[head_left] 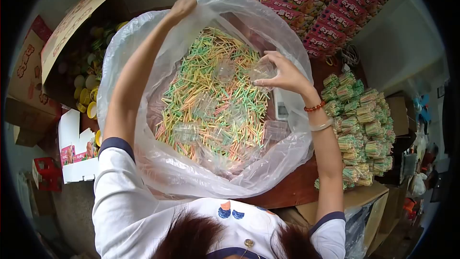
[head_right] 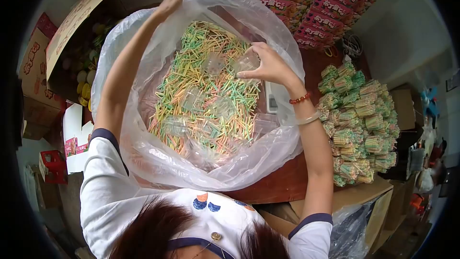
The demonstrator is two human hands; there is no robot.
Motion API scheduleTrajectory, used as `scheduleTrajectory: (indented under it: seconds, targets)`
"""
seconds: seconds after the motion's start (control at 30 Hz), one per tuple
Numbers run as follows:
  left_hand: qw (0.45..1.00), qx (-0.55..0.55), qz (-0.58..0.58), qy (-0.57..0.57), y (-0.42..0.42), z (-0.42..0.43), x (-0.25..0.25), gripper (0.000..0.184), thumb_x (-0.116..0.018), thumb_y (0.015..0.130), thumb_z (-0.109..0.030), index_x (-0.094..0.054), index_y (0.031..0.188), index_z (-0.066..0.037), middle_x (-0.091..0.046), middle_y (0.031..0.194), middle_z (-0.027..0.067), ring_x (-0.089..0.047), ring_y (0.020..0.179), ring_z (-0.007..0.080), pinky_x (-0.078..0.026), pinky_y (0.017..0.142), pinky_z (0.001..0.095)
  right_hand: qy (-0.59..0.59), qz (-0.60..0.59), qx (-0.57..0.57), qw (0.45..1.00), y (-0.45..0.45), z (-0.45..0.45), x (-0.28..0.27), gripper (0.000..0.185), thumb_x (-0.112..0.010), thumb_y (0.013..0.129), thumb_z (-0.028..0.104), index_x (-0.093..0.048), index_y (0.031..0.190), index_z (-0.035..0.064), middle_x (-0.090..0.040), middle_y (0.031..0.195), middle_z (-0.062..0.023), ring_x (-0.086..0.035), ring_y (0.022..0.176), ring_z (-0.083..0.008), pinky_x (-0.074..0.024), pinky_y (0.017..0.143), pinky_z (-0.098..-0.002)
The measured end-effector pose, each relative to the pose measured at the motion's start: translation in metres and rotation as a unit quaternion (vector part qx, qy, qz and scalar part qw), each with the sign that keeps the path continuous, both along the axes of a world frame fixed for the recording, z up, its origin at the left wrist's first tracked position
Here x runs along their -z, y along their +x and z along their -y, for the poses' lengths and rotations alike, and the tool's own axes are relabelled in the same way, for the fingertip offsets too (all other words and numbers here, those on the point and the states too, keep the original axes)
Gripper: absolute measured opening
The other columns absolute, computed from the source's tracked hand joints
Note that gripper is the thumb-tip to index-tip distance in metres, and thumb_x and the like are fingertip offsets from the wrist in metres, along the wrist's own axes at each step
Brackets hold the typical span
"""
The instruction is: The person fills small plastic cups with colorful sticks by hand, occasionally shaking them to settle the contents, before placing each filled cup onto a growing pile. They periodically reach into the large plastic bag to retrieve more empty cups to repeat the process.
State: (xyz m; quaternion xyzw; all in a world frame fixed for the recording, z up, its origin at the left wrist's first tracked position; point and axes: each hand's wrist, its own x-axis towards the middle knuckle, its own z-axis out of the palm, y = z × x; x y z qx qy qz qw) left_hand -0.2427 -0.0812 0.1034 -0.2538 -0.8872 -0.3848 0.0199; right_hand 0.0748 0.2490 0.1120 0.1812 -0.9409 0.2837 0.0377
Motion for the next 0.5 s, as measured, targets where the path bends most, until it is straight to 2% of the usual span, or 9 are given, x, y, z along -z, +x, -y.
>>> scheduleTrajectory:
  seconds: [0.03,0.07,0.1,0.17,0.27,0.37,0.4,0.47,0.5]
  targets:
    - [0.995,0.021,-0.034,0.090,0.038,-0.004,-0.032,0.049,-0.045,0.095,-0.035,-0.059,0.089,0.011,-0.065,0.081,0.0178,-0.057,0.078,0.0272,-0.046,0.077,0.0481,-0.028,0.023,0.021,0.999,-0.001,-0.002,0.002,0.078,-0.094,0.073,0.052,-0.068,0.125,-0.0009,-0.065,0.131,-0.0200,-0.063,0.124,-0.0336,-0.0496,0.108,-0.0417]
    - [0.981,0.058,-0.041,0.180,0.081,-0.005,-0.063,0.045,-0.047,0.097,-0.035,-0.057,0.097,0.009,-0.062,0.087,0.0098,-0.054,0.082,0.0206,-0.046,0.077,0.0434,-0.055,0.045,0.043,0.997,-0.002,-0.004,0.003,0.078,-0.094,0.073,0.051,-0.068,0.126,-0.0009,-0.066,0.128,-0.0198,-0.064,0.121,-0.0322,-0.0509,0.105,-0.0404]
    - [0.971,0.076,-0.058,0.218,0.106,-0.004,-0.087,0.044,-0.048,0.097,-0.035,-0.057,0.098,0.008,-0.062,0.088,0.0099,-0.055,0.083,0.0208,-0.046,0.077,0.0433,-0.064,-0.002,0.057,0.996,0.000,-0.004,0.008,0.075,-0.094,0.074,0.048,-0.067,0.125,-0.0005,-0.069,0.123,-0.0178,-0.066,0.115,-0.0291,-0.0524,0.102,-0.0390]
    - [0.963,0.093,-0.091,0.236,0.147,0.006,-0.124,0.042,-0.050,0.097,-0.034,-0.058,0.100,0.007,-0.063,0.091,0.0100,-0.056,0.084,0.0214,-0.048,0.078,0.0432,-0.053,-0.013,0.078,0.995,0.012,0.002,-0.008,0.070,-0.094,0.075,0.044,-0.067,0.122,-0.0002,-0.070,0.122,-0.0159,-0.067,0.114,-0.0284,-0.0521,0.102,-0.0389]
    - [0.962,0.097,-0.129,0.222,0.205,0.035,-0.163,0.039,-0.053,0.097,-0.033,-0.059,0.104,0.005,-0.065,0.094,0.0102,-0.058,0.087,0.0222,-0.049,0.079,0.0430,-0.106,-0.092,0.068,0.988,0.029,-0.003,-0.009,0.066,-0.095,0.075,0.038,-0.067,0.121,0.0006,-0.072,0.122,-0.0142,-0.068,0.116,-0.0278,-0.0514,0.103,-0.0374]
    - [0.970,0.072,-0.156,0.175,0.254,0.078,-0.183,0.037,-0.056,0.097,-0.031,-0.061,0.107,0.003,-0.066,0.098,0.0105,-0.060,0.089,0.0230,-0.051,0.080,0.0428,-0.105,-0.079,0.100,0.986,0.063,0.006,-0.048,0.065,-0.094,0.078,0.034,-0.066,0.126,0.0002,-0.072,0.126,-0.0138,-0.067,0.122,-0.0261,-0.0485,0.108,-0.0368]
    - [0.973,0.058,-0.160,0.154,0.269,0.092,-0.184,0.036,-0.057,0.097,-0.031,-0.061,0.109,0.003,-0.066,0.099,0.0105,-0.061,0.089,0.0233,-0.052,0.081,0.0427,-0.131,-0.091,0.070,0.985,0.064,-0.003,-0.045,0.066,-0.093,0.080,0.034,-0.065,0.129,-0.0006,-0.071,0.126,-0.0138,-0.065,0.125,-0.0245,-0.0466,0.111,-0.0368]
    - [0.981,0.032,-0.160,0.105,0.288,0.121,-0.181,0.035,-0.058,0.097,-0.030,-0.062,0.111,0.002,-0.067,0.101,0.0107,-0.062,0.091,0.0238,-0.053,0.082,0.0425,-0.187,-0.034,0.095,0.977,0.081,-0.001,-0.062,0.060,-0.090,0.083,0.017,-0.062,0.134,0.0009,-0.046,0.163,-0.0215,-0.048,0.147,-0.0258,-0.0374,0.121,-0.0356]
    - [0.985,0.018,-0.154,0.079,0.293,0.135,-0.177,0.034,-0.059,0.097,-0.030,-0.062,0.112,0.001,-0.068,0.102,0.0107,-0.063,0.092,0.0241,-0.053,0.082,0.0425,-0.227,-0.037,0.095,0.968,0.087,-0.002,-0.064,0.061,-0.090,0.085,0.016,-0.061,0.136,0.0013,-0.045,0.163,-0.0202,-0.044,0.150,-0.0261,-0.0366,0.123,-0.0360]
